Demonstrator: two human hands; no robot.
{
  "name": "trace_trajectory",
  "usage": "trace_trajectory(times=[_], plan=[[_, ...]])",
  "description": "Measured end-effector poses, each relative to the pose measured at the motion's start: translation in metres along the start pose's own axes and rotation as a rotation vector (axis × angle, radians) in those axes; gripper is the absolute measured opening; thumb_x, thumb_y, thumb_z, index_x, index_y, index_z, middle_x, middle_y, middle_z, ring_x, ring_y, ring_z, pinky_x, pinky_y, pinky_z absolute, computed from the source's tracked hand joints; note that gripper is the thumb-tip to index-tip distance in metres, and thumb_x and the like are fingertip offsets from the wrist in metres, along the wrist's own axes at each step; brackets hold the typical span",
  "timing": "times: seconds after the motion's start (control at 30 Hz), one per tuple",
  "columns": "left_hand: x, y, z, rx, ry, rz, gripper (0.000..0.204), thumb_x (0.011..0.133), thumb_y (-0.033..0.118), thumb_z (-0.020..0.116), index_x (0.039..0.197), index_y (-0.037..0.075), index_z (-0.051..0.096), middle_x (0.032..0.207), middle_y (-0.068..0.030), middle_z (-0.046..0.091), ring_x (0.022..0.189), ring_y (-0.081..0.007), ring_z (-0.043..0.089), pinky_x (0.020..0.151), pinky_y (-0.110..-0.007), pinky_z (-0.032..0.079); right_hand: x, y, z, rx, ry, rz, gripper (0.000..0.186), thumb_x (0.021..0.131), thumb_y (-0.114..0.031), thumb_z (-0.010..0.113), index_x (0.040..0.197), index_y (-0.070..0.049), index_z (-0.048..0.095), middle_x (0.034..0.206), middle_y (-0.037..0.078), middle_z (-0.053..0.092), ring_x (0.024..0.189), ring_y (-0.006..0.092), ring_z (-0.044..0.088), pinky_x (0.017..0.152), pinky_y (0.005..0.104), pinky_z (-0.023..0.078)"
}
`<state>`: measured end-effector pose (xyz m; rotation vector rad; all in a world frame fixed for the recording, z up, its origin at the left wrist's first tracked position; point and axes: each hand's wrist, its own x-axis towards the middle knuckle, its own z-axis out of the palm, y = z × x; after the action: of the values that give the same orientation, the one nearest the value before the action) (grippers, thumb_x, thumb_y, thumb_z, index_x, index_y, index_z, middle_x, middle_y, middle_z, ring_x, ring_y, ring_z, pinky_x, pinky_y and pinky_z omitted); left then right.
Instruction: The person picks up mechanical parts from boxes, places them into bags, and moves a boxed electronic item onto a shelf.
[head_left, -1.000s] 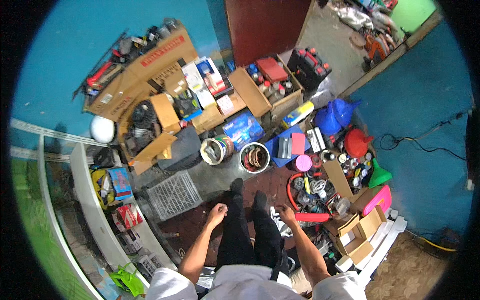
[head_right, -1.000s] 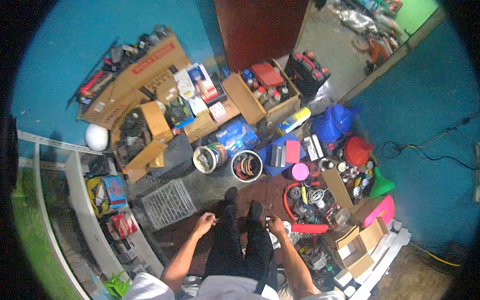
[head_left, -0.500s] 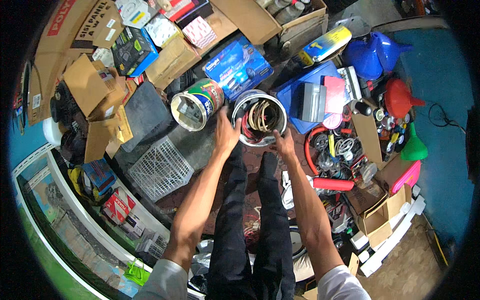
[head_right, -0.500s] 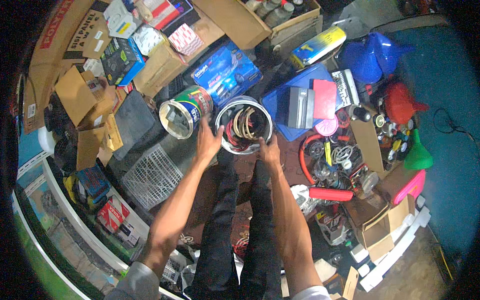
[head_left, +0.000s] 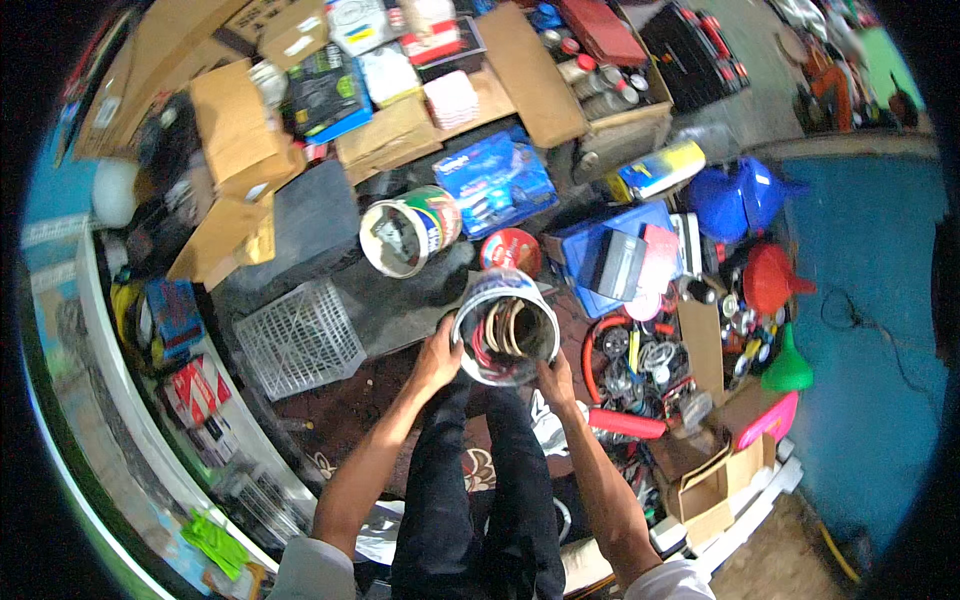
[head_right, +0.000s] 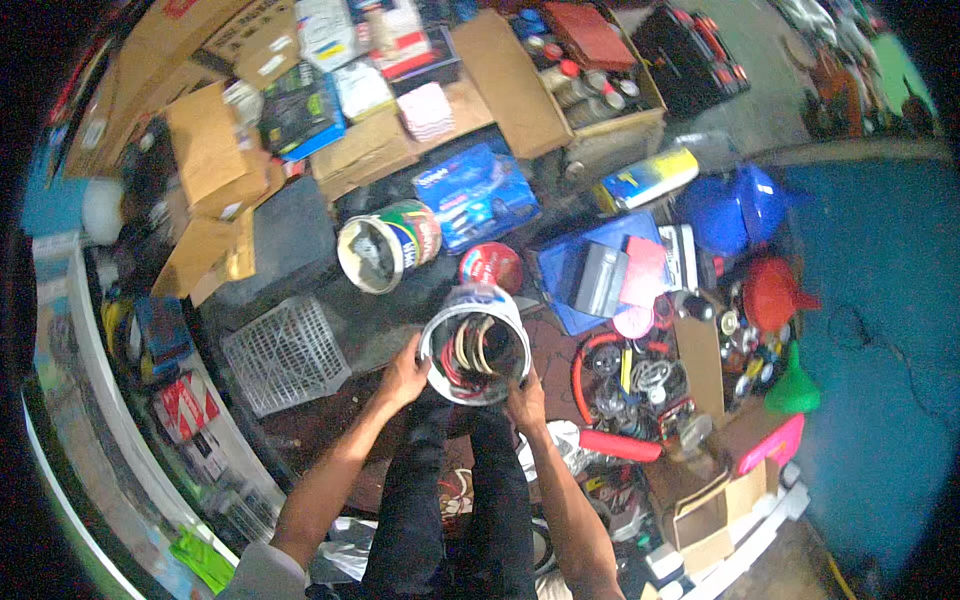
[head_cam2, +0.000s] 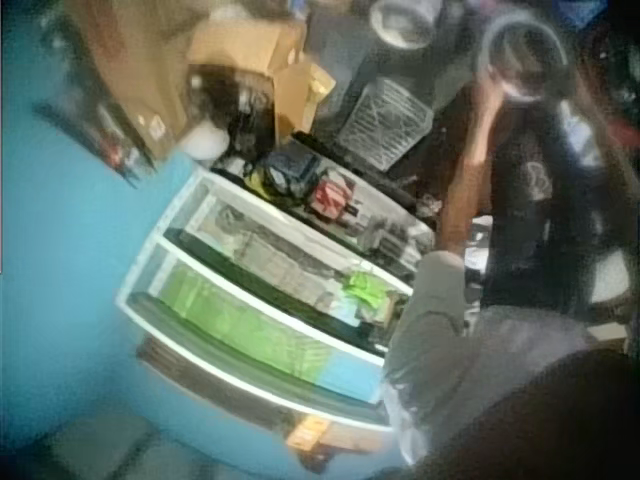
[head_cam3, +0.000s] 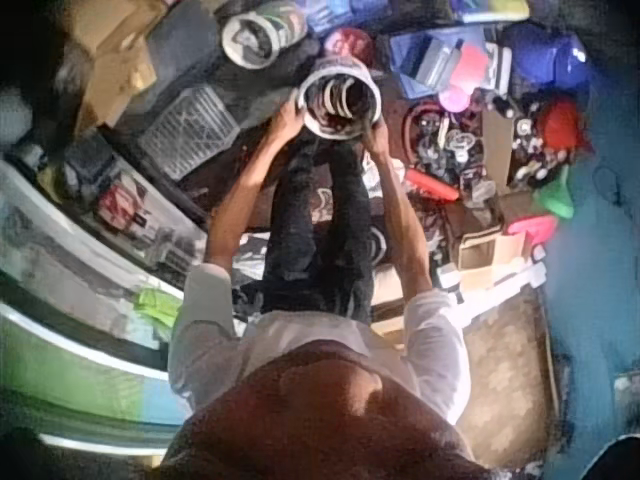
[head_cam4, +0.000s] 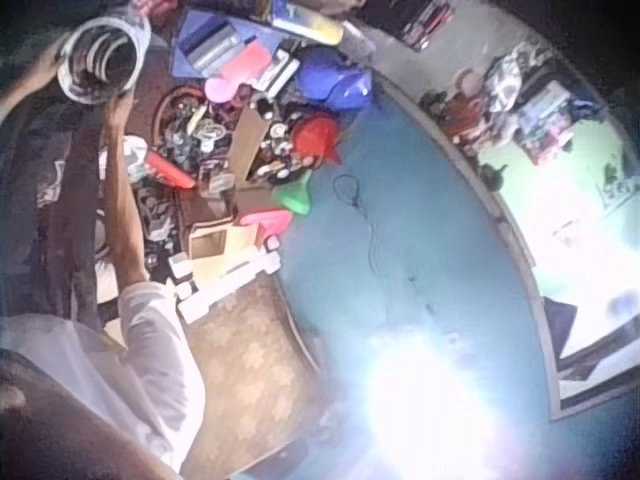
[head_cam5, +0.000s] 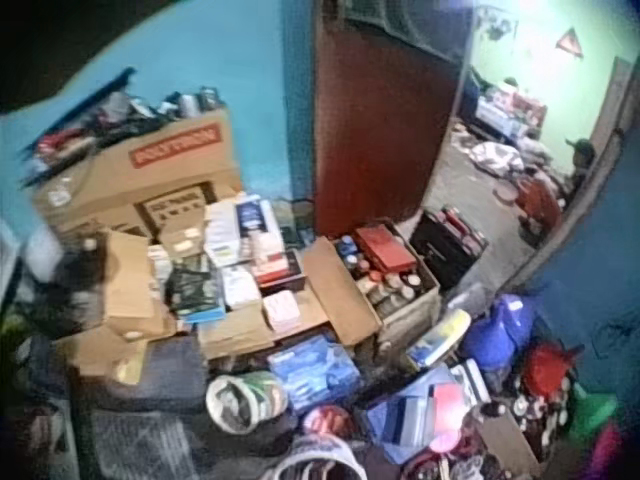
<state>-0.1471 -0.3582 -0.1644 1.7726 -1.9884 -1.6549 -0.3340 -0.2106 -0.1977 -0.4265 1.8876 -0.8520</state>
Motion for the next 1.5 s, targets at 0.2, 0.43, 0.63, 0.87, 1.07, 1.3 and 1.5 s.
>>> trace_trajectory(times=[0.2,0.43,0.63,0.87,1.07,1.3,1.5], plan=[[-0.105,-0.057,0.017,-0.09,0.168,-0.103,0.055,0.084,0.007,0.051,0.135,0.005,0.031,0.117,-0.0274,0.052,0.106,-0.0442,0.051,0.09,-0.048,0.042,-0.046,0.02,0.011,-0.109,-0.276,0.038,0.059,0.086,-0.016,0.055,0.139,-0.012,0.03,0.121,0.019,0.054,0.113,0.0304,0.052,0.093,0.0377,0.04],[-0.223,-0.122,0.025,-0.307,0.444,-0.114,0.063,0.08,-0.002,0.05,0.138,0.006,0.027,0.133,-0.0238,0.041,0.121,-0.0385,0.043,0.1,-0.041,0.036,-0.101,0.02,0.062,-0.235,-0.553,0.033,0.047,0.082,0.0,0.055,0.126,-0.011,0.045,0.115,0.011,0.056,0.095,0.0205,0.059,0.083,0.0323,0.047],[-0.281,-0.186,0.003,-0.509,0.434,-0.443,0.059,0.082,0.004,0.049,0.138,0.011,0.029,0.119,-0.0269,0.051,0.102,-0.0384,0.056,0.088,-0.045,0.044,-0.118,0.059,0.128,-0.614,-0.692,-0.163,0.064,0.082,-0.011,0.061,0.135,-0.004,0.026,0.114,0.014,0.058,0.103,0.0234,0.056,0.085,0.0347,0.046],[-0.348,-0.299,-0.061,-0.699,0.537,-0.617,0.058,0.079,0.004,0.056,0.133,0.008,0.036,0.128,-0.0207,0.047,0.112,-0.0353,0.051,0.092,-0.039,0.043,-0.228,0.041,0.271,-0.738,-0.71,-0.119,0.076,0.08,-0.004,0.056,0.14,-0.006,0.01,0.118,0.018,0.052,0.102,0.0285,0.055,0.079,0.0346,0.048],[-0.403,-0.42,-0.103,-0.702,0.886,-0.506,0.061,0.081,0.01,0.056,0.136,0.012,0.029,0.114,-0.0236,0.056,0.096,-0.0423,0.058,0.082,-0.047,0.046,-0.291,0.056,0.41,-0.399,-0.763,0.098,0.074,0.085,-0.017,0.058,0.143,-0.011,0.012,0.121,0.02,0.052,0.104,0.0285,0.056,0.084,0.0422,0.047],[-0.442,-0.466,-0.216,-0.642,1.095,-0.577,0.061,0.084,0.01,0.057,0.135,0.003,0.025,0.11,-0.0245,0.058,0.098,-0.0355,0.061,0.078,-0.039,0.051,-0.284,0.046,0.562,-0.703,-1.143,-0.559,0.057,0.088,-0.001,0.05,0.138,-0.01,0.023,0.122,0.015,0.049,0.103,0.0227,0.055,0.065,0.0312,0.057],[-0.461,-0.576,-0.218,-0.343,1.324,-0.615,0.063,0.083,0.005,0.057,0.136,0.002,0.023,0.126,-0.0227,0.048,0.109,-0.0316,0.054,0.086,-0.036,0.048,-0.352,0.041,0.701,-0.428,-1.164,-0.262,0.049,0.088,-0.009,0.053,0.132,-0.005,0.03,0.117,0.018,0.052,0.108,0.0309,0.05,0.08,0.0343,0.044]])
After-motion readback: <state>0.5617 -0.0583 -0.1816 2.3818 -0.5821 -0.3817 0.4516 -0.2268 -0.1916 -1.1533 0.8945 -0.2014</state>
